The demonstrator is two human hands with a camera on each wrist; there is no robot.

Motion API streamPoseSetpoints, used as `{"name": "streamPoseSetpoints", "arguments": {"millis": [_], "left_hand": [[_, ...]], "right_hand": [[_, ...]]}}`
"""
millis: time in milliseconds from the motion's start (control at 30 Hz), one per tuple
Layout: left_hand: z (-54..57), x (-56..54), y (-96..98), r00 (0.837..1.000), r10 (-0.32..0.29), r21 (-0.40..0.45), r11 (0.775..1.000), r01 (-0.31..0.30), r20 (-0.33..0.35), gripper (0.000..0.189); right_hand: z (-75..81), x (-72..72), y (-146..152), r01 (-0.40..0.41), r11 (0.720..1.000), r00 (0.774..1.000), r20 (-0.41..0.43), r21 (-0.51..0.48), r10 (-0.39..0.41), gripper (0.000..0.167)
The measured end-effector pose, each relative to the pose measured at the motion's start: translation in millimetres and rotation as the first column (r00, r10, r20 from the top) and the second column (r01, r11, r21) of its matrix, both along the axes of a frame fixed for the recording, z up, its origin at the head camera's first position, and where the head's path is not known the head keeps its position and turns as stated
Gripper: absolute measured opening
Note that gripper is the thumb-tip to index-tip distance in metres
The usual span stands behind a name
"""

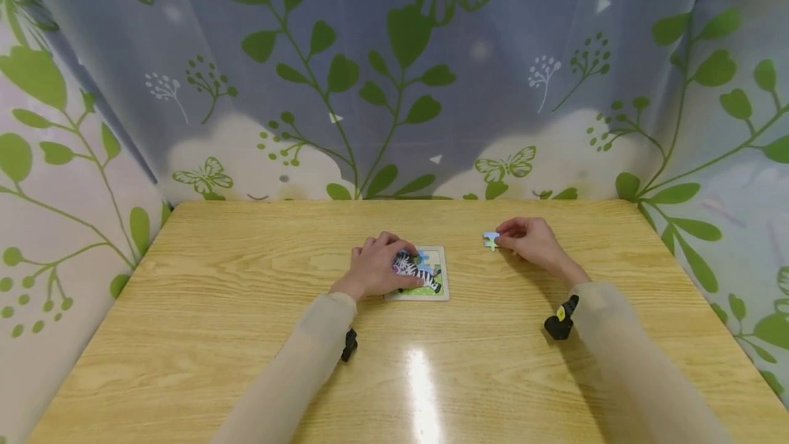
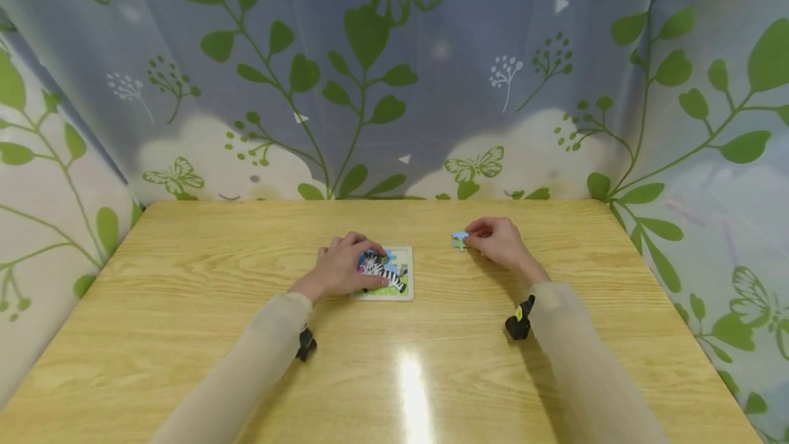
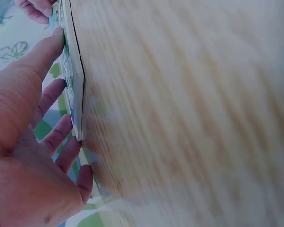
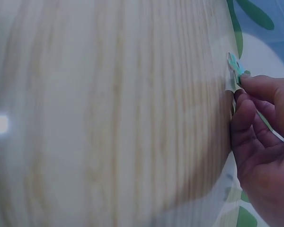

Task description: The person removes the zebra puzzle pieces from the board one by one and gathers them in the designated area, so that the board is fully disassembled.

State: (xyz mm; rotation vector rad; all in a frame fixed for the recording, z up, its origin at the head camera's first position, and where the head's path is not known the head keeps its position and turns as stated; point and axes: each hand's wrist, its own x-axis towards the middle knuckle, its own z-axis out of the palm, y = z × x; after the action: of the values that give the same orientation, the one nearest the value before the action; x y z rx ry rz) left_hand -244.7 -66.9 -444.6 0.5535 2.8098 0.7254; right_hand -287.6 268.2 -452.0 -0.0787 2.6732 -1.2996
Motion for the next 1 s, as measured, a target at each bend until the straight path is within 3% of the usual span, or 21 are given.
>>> {"name": "streamPoseSetpoints", "arguments": {"millis": [467, 733, 1000], "left_hand": [[-2.2, 1.6, -1.4, 1.000, 0.000, 0.012, 1.000, 0.000, -0.013, 0.052], [-1.0, 2.1, -2.5, 1.000, 0.001, 0.019, 1.000, -0.001, -0.019, 0.052], [-3.7, 0.5, -0.8, 1.000, 0.005, 0.009, 1.000, -0.004, -0.019, 0.053]], "right_hand": [[0.4, 3.5, -4.5, 0.003, 1.000, 0.999, -0.044, -0.015, -0.004, 0.028], [4.3, 19.5, -30.1, -0.137, 0.989, 0.976, -0.163, 0.055, 0.144, 0.024], [6.7, 34.3, -60.5, -0.242, 0.968, 0.955, -0.160, 0.065, 0.250, 0.019]]}}
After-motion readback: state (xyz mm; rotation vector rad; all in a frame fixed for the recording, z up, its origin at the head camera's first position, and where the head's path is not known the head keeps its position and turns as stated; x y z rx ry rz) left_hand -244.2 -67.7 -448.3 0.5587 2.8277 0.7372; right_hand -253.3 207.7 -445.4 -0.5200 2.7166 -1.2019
